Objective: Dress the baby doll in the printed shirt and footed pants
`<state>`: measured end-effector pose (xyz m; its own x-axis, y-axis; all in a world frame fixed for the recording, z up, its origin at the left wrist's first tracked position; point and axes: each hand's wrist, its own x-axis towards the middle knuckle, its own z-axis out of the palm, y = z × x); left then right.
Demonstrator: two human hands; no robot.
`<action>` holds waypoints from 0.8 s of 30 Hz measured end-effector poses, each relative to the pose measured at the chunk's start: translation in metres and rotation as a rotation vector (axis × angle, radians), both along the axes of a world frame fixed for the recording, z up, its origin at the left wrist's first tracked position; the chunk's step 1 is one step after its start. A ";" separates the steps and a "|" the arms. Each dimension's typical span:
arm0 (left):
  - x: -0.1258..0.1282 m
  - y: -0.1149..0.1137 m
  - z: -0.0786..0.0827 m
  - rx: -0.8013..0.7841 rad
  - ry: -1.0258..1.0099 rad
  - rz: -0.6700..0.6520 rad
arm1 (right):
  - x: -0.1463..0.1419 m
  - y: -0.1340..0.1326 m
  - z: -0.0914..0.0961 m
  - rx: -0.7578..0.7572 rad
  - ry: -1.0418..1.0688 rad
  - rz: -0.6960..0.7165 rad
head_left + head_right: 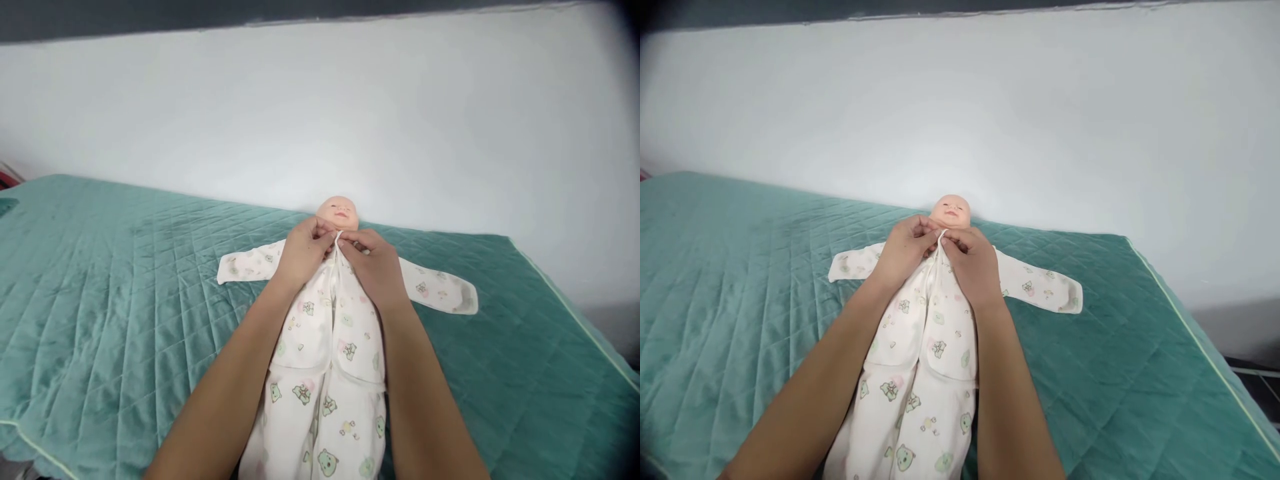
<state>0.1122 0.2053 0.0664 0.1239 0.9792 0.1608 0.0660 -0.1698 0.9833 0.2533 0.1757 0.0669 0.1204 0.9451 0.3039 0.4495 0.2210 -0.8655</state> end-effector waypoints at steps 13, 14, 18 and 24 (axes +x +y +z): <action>-0.003 0.001 -0.005 -0.016 0.025 -0.031 | 0.003 0.005 -0.002 -0.051 -0.061 0.035; -0.004 0.001 -0.005 -0.036 -0.004 -0.040 | 0.003 0.005 -0.001 -0.064 -0.057 0.036; -0.009 -0.001 -0.002 -0.105 -0.080 -0.091 | 0.004 0.003 0.000 -0.115 -0.032 0.029; -0.012 -0.009 0.005 0.079 0.215 -0.031 | 0.009 -0.002 -0.005 -0.061 0.046 0.043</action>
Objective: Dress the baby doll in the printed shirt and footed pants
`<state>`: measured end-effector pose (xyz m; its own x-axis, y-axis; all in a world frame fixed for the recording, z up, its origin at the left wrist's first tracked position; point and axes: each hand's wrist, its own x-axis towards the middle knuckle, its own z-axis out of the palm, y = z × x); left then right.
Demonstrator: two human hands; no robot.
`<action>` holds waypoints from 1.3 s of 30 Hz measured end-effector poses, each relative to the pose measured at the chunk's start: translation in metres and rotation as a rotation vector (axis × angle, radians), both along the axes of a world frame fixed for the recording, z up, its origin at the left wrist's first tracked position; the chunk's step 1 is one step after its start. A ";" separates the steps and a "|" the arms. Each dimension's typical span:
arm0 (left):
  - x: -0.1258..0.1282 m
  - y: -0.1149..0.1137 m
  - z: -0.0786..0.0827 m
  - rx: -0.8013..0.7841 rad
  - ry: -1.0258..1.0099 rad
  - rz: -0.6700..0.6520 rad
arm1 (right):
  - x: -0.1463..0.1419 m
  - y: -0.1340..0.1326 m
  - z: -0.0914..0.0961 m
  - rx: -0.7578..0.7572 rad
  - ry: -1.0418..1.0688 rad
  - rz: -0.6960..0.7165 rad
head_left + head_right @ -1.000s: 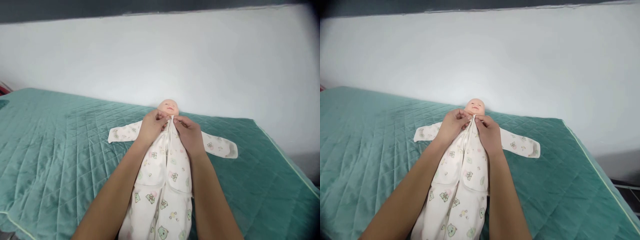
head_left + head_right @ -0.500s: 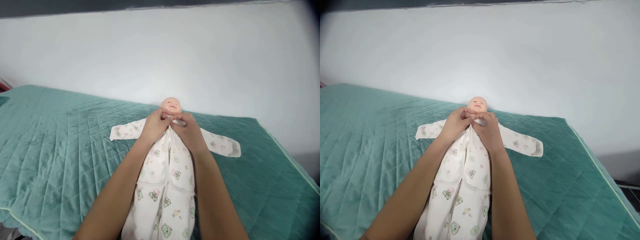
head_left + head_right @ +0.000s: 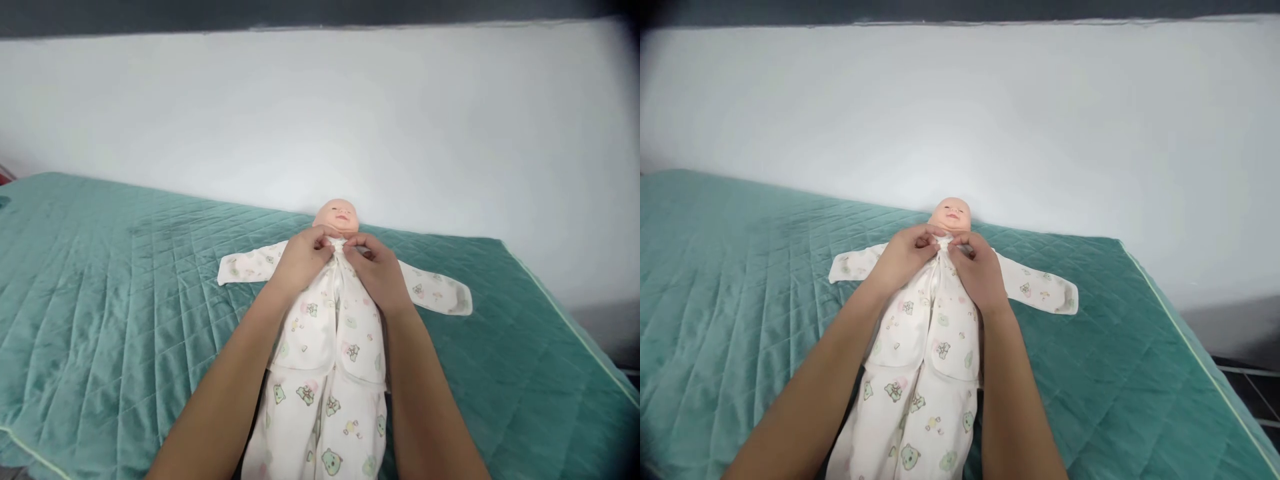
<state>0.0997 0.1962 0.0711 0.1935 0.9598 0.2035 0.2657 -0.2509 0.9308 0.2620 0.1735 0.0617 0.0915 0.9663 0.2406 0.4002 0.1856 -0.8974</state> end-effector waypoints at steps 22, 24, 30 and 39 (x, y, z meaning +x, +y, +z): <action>-0.014 -0.052 -0.015 0.118 -0.004 0.064 | -0.020 -0.064 -0.006 0.216 -0.214 -0.154; -0.015 -0.056 -0.018 0.155 0.068 0.052 | -0.029 -0.068 -0.003 0.194 -0.281 -0.166; -0.016 -0.047 -0.014 0.206 0.180 -0.004 | -0.021 -0.059 0.000 -0.014 -0.070 -0.098; -0.011 -0.044 0.006 0.148 0.241 -0.076 | -0.001 -0.051 0.010 -0.184 0.229 -0.017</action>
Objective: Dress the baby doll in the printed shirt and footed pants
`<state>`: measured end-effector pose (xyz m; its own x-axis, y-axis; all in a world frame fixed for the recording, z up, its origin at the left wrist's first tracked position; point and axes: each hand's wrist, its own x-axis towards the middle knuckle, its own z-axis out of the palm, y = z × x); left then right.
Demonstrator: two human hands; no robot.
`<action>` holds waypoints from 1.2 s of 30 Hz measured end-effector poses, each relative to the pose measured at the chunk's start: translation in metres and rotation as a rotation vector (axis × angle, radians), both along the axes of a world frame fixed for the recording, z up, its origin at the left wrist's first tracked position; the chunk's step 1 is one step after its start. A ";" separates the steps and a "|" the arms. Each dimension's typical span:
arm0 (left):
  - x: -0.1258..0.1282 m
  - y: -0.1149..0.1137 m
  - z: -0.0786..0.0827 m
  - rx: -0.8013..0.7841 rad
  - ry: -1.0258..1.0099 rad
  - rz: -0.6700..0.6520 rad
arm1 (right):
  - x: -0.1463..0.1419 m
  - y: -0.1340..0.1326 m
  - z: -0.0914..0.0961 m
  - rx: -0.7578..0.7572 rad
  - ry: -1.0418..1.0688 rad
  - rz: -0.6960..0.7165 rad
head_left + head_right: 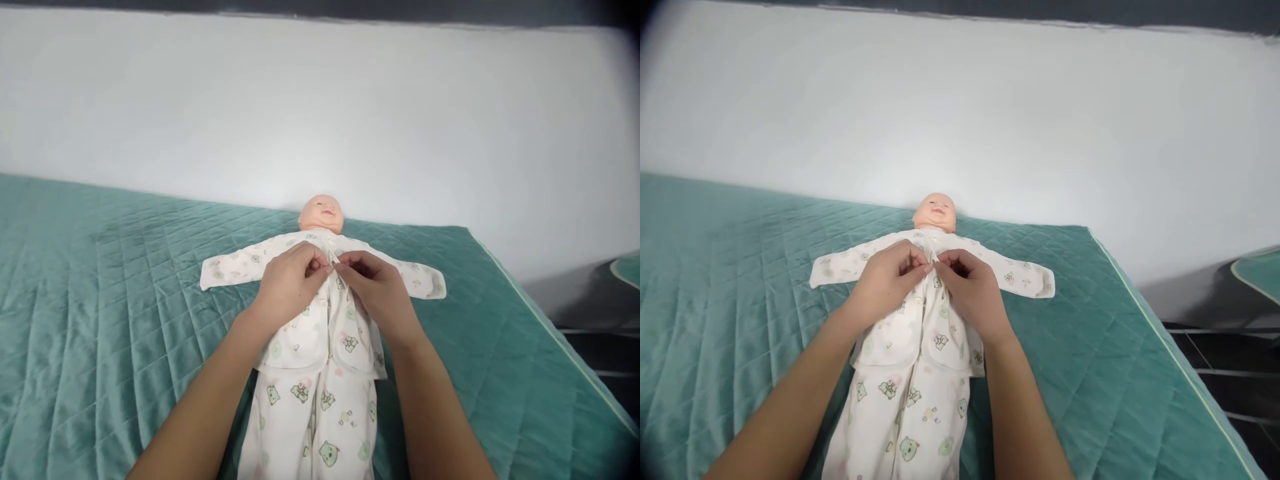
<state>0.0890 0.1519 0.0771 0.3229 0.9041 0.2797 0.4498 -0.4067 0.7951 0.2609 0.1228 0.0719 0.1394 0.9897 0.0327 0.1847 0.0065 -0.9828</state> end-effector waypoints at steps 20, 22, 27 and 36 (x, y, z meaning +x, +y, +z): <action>0.005 -0.005 0.006 -0.382 -0.372 0.066 | -0.001 0.000 -0.008 0.093 0.125 0.067; 0.005 -0.005 0.006 -0.373 -0.362 0.059 | 0.001 0.000 -0.007 0.069 0.102 0.082; 0.006 -0.004 0.005 -0.357 -0.379 0.050 | 0.002 0.004 -0.013 0.111 0.072 0.095; 0.006 0.000 -0.001 -0.317 -0.430 -0.019 | 0.000 0.003 -0.014 0.137 -0.049 0.096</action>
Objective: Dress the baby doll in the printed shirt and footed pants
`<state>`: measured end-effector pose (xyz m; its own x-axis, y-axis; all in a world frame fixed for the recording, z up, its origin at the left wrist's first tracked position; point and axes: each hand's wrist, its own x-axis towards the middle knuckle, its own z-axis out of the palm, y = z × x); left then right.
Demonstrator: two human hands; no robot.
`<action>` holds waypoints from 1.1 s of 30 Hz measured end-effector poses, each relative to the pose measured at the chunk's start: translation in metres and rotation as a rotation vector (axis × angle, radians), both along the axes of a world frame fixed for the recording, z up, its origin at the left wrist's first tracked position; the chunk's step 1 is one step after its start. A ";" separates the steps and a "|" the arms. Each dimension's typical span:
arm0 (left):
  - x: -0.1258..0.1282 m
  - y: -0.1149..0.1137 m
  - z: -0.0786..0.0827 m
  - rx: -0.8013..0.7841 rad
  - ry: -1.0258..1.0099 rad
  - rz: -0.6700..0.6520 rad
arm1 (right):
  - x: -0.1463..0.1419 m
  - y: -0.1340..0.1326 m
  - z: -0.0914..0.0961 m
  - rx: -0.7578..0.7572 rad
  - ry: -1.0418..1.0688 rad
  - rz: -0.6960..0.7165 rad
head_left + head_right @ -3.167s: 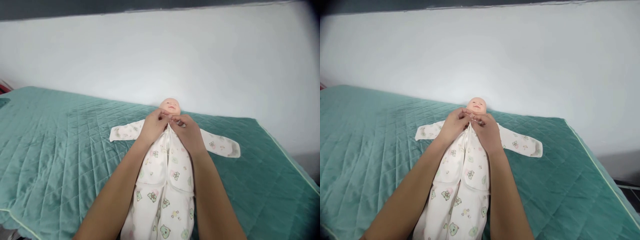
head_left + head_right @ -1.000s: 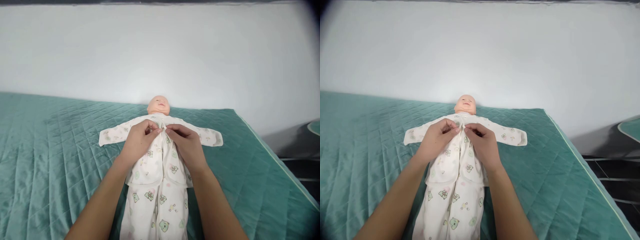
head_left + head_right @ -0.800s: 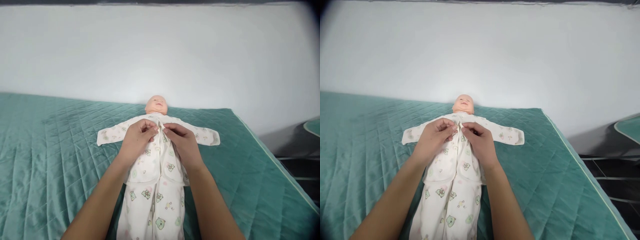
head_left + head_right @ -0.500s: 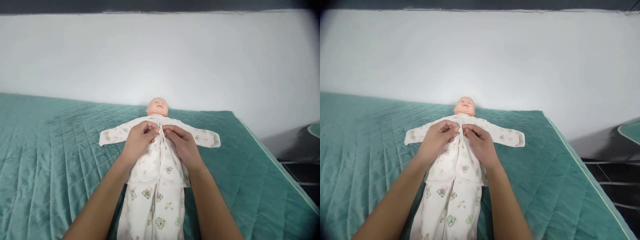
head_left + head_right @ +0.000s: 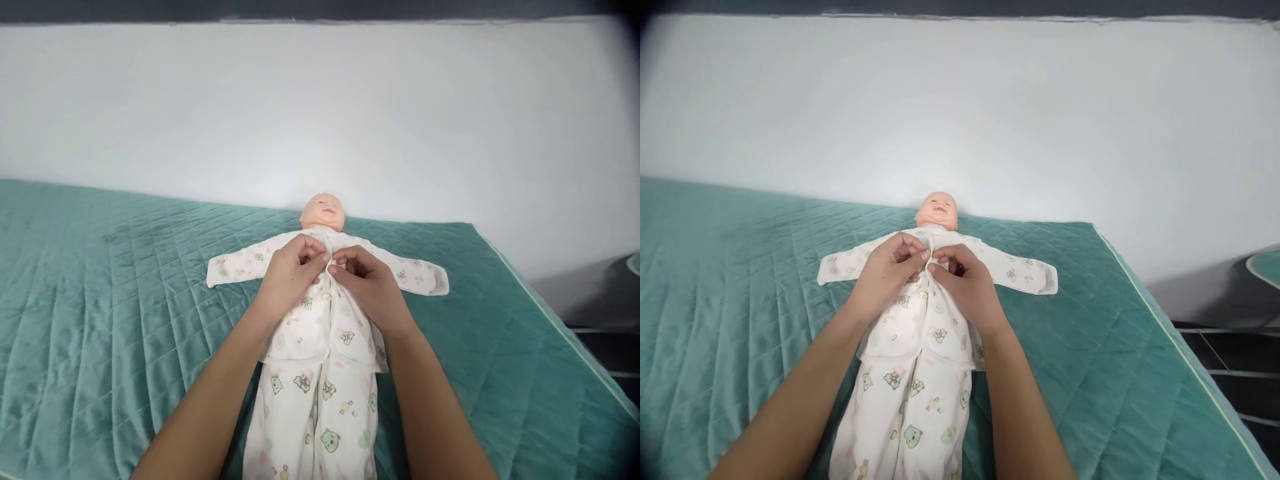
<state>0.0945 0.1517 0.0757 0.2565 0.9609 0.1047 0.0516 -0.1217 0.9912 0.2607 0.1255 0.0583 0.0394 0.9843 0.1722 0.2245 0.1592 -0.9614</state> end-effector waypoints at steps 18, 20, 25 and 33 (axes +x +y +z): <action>0.008 -0.006 -0.001 -0.087 -0.053 0.091 | 0.001 0.000 0.005 -0.096 -0.005 -0.003; 0.006 -0.005 -0.001 -0.101 -0.080 0.068 | 0.002 0.001 0.002 -0.102 0.021 0.002; 0.001 -0.003 0.001 -0.123 -0.055 -0.005 | 0.006 0.002 -0.002 -0.107 0.088 0.014; -0.006 -0.003 0.011 0.065 0.250 -0.049 | 0.006 0.004 -0.001 -0.033 0.012 -0.018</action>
<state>0.0884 0.1490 0.0863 0.3283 0.9399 0.0936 0.2868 -0.1936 0.9382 0.2663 0.1291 0.0571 0.0594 0.9885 0.1394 0.2153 0.1236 -0.9687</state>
